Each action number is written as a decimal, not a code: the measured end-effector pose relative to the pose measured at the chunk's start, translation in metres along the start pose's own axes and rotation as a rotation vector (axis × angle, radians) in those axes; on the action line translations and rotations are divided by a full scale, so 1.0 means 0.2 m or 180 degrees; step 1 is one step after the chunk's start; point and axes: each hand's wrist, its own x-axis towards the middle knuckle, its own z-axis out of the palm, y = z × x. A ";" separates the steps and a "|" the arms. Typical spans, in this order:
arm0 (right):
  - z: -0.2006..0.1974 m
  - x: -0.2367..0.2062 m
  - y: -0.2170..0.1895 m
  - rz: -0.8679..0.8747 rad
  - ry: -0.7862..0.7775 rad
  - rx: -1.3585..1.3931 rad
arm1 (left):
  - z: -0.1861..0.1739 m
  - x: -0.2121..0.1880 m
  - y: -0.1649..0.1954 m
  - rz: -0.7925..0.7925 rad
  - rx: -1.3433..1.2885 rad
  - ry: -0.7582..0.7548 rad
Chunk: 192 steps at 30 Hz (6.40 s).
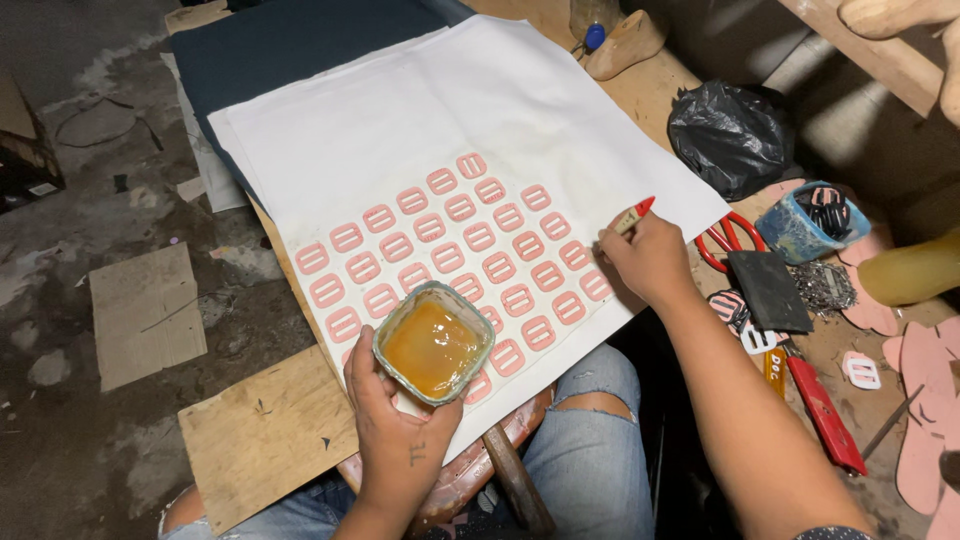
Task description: The person uses a small brush to apply orange paint onto multiple pink rectangular shapes arranged on a white sheet. They repeatedly dip the brush into a small container of paint and cover each shape systematically.
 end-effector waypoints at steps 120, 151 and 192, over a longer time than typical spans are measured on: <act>-0.08 -0.26 0.21 -0.0054 -0.0392 0.0182 | 0.21 0.14 0.10 0.0068 0.0584 -0.0545; 0.10 -0.43 0.21 0.0187 0.0777 0.1109 | 0.21 0.13 0.11 -0.0031 0.0474 -0.0574; -0.18 -0.25 0.31 0.0699 0.0176 0.1017 | 0.24 0.22 0.19 -0.0260 0.0297 -0.0459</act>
